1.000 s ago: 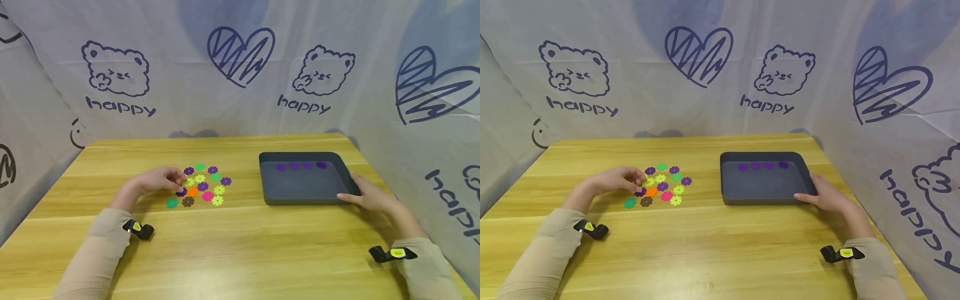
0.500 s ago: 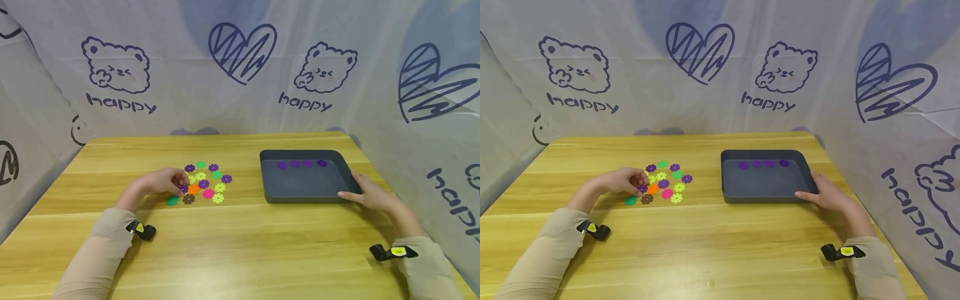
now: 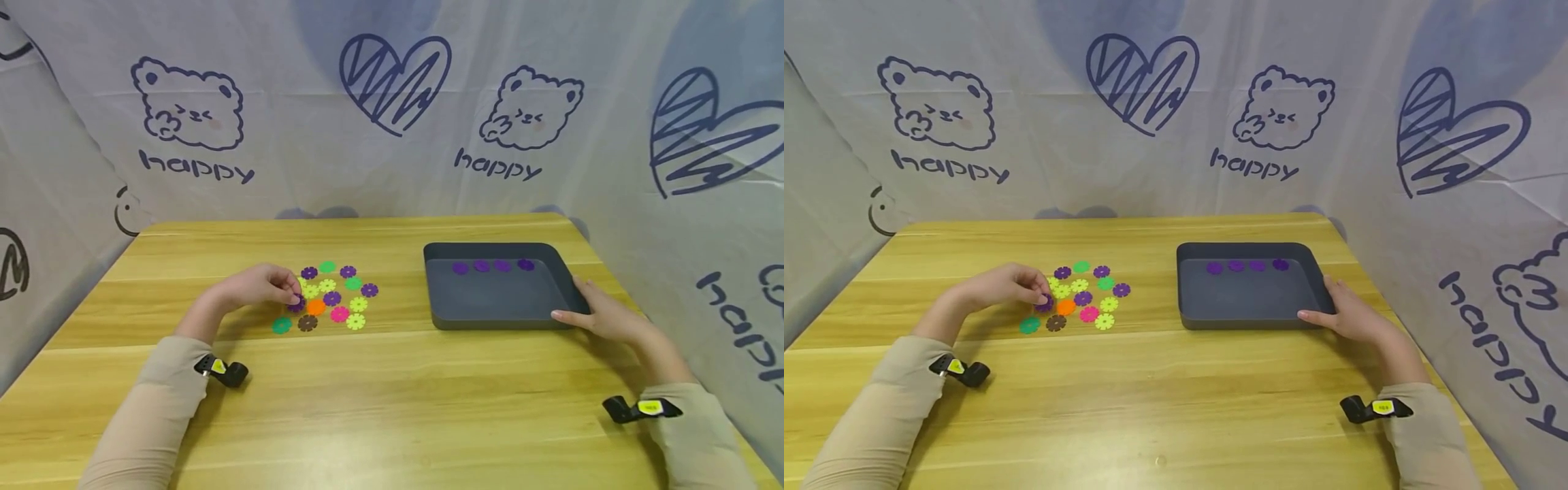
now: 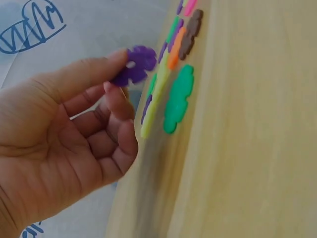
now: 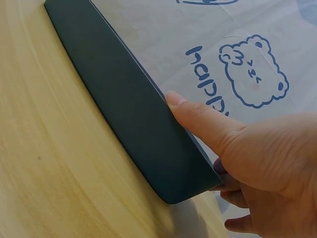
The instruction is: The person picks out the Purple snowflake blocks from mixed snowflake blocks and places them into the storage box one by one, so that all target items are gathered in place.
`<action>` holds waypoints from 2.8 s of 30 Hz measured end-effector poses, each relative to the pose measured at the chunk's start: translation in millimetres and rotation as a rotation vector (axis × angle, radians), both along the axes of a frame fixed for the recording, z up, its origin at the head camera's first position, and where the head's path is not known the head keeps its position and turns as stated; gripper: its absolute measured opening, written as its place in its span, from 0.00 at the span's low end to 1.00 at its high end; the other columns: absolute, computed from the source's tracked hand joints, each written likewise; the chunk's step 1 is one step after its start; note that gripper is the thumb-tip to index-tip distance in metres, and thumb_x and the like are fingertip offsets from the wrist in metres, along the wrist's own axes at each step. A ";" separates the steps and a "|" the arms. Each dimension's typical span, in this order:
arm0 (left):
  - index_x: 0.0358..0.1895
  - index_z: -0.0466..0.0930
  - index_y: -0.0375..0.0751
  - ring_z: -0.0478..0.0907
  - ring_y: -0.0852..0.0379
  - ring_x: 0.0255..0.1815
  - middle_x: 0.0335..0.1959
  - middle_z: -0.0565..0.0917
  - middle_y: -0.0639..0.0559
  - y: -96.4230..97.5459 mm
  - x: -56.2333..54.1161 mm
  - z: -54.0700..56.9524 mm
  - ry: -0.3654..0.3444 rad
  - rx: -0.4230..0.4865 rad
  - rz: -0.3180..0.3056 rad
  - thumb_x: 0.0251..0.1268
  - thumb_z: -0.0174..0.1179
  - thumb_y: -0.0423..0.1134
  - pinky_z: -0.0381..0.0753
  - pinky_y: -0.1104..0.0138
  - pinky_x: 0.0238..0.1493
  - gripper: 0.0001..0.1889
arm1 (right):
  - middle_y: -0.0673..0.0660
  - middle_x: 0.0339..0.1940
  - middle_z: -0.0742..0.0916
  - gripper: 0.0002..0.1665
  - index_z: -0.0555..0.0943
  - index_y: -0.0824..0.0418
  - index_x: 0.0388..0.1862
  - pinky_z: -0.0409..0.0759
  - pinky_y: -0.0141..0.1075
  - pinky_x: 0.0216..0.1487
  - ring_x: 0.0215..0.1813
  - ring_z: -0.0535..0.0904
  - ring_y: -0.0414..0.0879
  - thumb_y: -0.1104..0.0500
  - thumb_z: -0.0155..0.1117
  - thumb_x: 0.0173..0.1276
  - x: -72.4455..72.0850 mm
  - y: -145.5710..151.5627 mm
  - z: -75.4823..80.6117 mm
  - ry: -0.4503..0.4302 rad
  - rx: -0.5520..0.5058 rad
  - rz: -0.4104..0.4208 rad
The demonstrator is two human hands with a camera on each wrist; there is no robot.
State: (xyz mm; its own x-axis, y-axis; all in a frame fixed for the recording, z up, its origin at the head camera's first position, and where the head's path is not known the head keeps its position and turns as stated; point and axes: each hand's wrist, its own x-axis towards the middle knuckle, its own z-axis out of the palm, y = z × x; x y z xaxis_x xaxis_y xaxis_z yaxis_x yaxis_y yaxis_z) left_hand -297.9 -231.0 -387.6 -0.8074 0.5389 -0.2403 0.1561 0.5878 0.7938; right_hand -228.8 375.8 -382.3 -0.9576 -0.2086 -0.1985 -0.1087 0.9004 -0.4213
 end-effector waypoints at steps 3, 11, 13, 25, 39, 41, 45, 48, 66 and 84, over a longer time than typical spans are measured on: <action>0.43 0.78 0.36 0.77 0.53 0.42 0.38 0.83 0.50 1.6 -1.3 1.7 -0.015 0.042 0.019 0.66 0.62 0.41 0.75 0.61 0.52 0.11 | 0.86 0.72 0.48 0.63 0.38 0.78 0.75 0.49 0.70 0.68 0.72 0.44 0.82 0.36 0.58 0.68 -0.9 0.2 -0.3 0.001 -0.002 0.000; 0.45 0.75 0.37 0.77 0.47 0.42 0.35 0.79 0.51 27.1 3.6 18.6 -0.002 0.163 0.081 0.66 0.62 0.43 0.80 0.57 0.50 0.13 | 0.86 0.72 0.47 0.64 0.38 0.78 0.75 0.47 0.71 0.68 0.72 0.43 0.82 0.35 0.58 0.68 -0.5 1.8 -1.2 -0.004 0.003 -0.010; 0.45 0.74 0.37 0.78 0.45 0.43 0.35 0.79 0.51 36.5 5.5 22.3 -0.002 0.196 0.112 0.67 0.62 0.43 0.80 0.56 0.51 0.14 | 0.86 0.72 0.47 0.64 0.38 0.78 0.75 0.47 0.71 0.68 0.72 0.43 0.82 0.35 0.59 0.67 -0.8 1.1 -1.1 -0.004 0.000 -0.008; 0.44 0.73 0.38 0.76 0.62 0.31 0.32 0.80 0.55 121.1 0.2 37.2 -0.256 0.648 0.301 0.73 0.54 0.34 0.77 0.71 0.36 0.04 | 0.87 0.71 0.45 0.65 0.37 0.78 0.75 0.46 0.71 0.68 0.72 0.40 0.82 0.34 0.59 0.67 -2.2 2.1 0.6 -0.004 -0.007 -0.006; 0.47 0.76 0.37 0.80 0.60 0.31 0.33 0.82 0.51 224.8 -9.6 35.4 -0.490 0.738 0.380 0.69 0.57 0.30 0.76 0.69 0.37 0.07 | 0.87 0.71 0.46 0.64 0.38 0.78 0.75 0.48 0.71 0.68 0.72 0.42 0.82 0.35 0.59 0.68 -0.2 0.6 0.8 0.001 0.003 -0.005; 0.48 0.77 0.36 0.80 0.60 0.30 0.32 0.82 0.51 239.3 -11.9 34.6 -0.513 0.747 0.387 0.68 0.57 0.29 0.76 0.69 0.37 0.08 | 0.87 0.71 0.46 0.64 0.38 0.78 0.75 0.47 0.71 0.68 0.72 0.42 0.82 0.35 0.59 0.68 0.2 0.6 2.1 0.000 -0.003 -0.005; 0.53 0.76 0.33 0.81 0.61 0.27 0.29 0.82 0.51 269.2 -16.3 32.3 -0.528 0.740 0.374 0.68 0.57 0.28 0.77 0.71 0.33 0.13 | 0.87 0.71 0.46 0.64 0.38 0.78 0.75 0.47 0.71 0.68 0.72 0.42 0.82 0.34 0.58 0.67 -0.3 1.6 3.0 -0.002 0.004 -0.012; 0.54 0.76 0.33 0.80 0.62 0.27 0.29 0.82 0.52 291.6 -19.0 29.6 -0.516 0.727 0.353 0.68 0.58 0.29 0.77 0.71 0.33 0.13 | 0.86 0.72 0.47 0.65 0.39 0.78 0.75 0.47 0.71 0.68 0.72 0.43 0.82 0.33 0.58 0.67 -1.4 1.5 1.5 0.002 0.012 -0.014; 0.42 0.85 0.33 0.77 0.61 0.22 0.24 0.82 0.50 399.2 -33.1 8.7 -0.390 0.721 0.481 0.61 0.62 0.26 0.73 0.71 0.27 0.08 | 0.88 0.71 0.47 0.65 0.40 0.79 0.75 0.49 0.71 0.68 0.71 0.44 0.83 0.34 0.59 0.66 -3.1 4.2 0.1 0.006 0.008 -0.019; 0.30 0.85 0.39 0.88 0.53 0.29 0.23 0.88 0.47 439.3 -38.3 -0.1 -0.134 0.099 0.470 0.55 0.68 0.31 0.85 0.68 0.29 0.01 | 0.87 0.71 0.47 0.66 0.39 0.79 0.75 0.49 0.70 0.68 0.72 0.44 0.82 0.32 0.59 0.66 -4.2 3.8 -1.6 -0.002 0.003 -0.023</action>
State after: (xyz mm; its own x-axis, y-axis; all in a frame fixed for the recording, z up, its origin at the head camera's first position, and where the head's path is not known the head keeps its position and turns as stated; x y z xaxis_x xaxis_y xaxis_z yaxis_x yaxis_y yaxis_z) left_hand -336.2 208.3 -387.6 -0.9341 0.1491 -0.3243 -0.2148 0.4910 0.8442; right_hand -232.9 379.7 -383.9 -0.9619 -0.1855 -0.2007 -0.0870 0.9039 -0.4187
